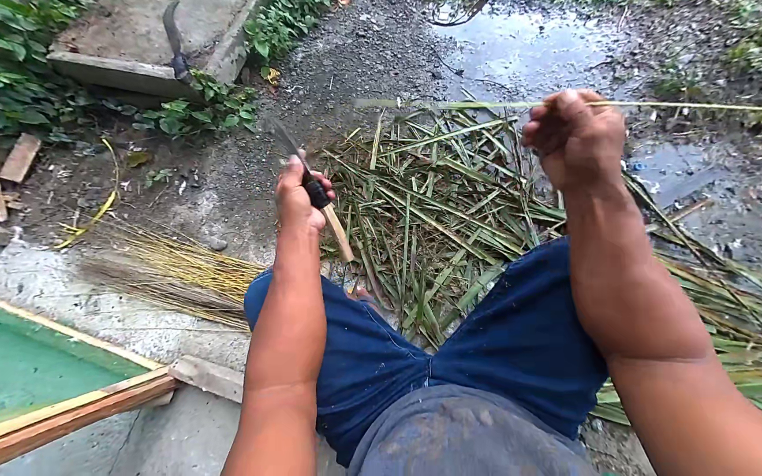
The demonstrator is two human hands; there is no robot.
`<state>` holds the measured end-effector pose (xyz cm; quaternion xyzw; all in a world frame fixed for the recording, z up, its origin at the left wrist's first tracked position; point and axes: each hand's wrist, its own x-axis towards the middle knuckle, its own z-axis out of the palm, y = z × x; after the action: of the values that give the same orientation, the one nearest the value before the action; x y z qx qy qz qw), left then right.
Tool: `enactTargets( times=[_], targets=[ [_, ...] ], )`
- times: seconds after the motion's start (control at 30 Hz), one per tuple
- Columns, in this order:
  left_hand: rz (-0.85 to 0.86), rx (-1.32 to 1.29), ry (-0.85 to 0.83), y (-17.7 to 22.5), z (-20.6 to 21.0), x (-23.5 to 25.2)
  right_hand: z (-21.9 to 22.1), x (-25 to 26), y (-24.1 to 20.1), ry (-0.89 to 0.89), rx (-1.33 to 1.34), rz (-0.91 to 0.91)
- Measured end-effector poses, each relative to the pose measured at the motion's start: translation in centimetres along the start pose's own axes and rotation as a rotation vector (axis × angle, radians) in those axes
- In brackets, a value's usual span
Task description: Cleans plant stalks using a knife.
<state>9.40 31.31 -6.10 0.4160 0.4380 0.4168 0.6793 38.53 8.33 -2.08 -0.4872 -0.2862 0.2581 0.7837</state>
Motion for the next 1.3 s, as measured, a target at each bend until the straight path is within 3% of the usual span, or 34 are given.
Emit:
enactTargets(
  times=[0.03,0.13,0.17,0.23,0.3,0.43,0.53,0.6,0.7,0.77,0.87,0.97,1.07,1.2,1.3],
  targets=[
    [0.005,0.318,-0.075,-0.8,0.0,-0.1,-0.3,0.2,-0.2,0.023,-0.036,-0.031],
    [-0.075,1.489,-0.577,-4.9,0.4,0.2,-0.1,0.0,0.0,0.059,-0.160,-0.059],
    [-0.091,1.772,-0.677,-6.7,0.6,0.0,0.1,0.1,0.3,0.046,-0.196,-0.074],
    [-0.102,2.113,-0.765,-8.7,0.8,-0.6,0.4,0.3,0.8,0.012,-0.263,-0.119],
    [-0.125,2.267,-0.818,-9.0,1.1,-1.3,0.4,0.2,1.0,-0.016,-0.344,-0.133],
    [-0.130,2.146,-0.858,-7.2,1.3,0.2,-0.1,0.4,1.0,-0.059,-0.470,-0.132],
    [-0.144,2.338,-0.883,-6.2,1.1,0.0,-0.3,0.4,0.9,-0.083,-0.648,-0.085],
    [-0.204,2.317,-0.956,-5.3,1.5,1.0,-0.4,0.8,0.8,-0.107,-0.746,-0.043],
    [-0.177,2.480,-0.881,-4.4,2.1,0.3,-0.7,1.0,1.1,-0.145,-0.805,0.024],
    [-0.141,2.419,-0.845,-2.8,2.8,1.0,-0.6,1.2,0.9,-0.173,-0.821,0.069],
    [0.072,2.208,-0.738,-0.6,3.6,1.7,-0.5,1.1,1.0,-0.202,-0.795,0.123],
    [0.326,1.708,-0.630,1.3,5.4,0.7,0.1,1.0,1.2,-0.238,-0.672,0.173],
    [0.389,1.386,-0.728,1.8,7.4,-2.4,1.6,0.5,1.5,-0.268,-0.407,0.227],
    [0.428,1.419,-0.860,0.8,7.8,-3.2,3.1,0.2,2.1,-0.277,-0.211,0.305],
    [0.563,1.697,-0.791,2.1,6.2,-2.4,3.0,0.4,2.3,-0.284,-0.141,0.339]
  ],
)
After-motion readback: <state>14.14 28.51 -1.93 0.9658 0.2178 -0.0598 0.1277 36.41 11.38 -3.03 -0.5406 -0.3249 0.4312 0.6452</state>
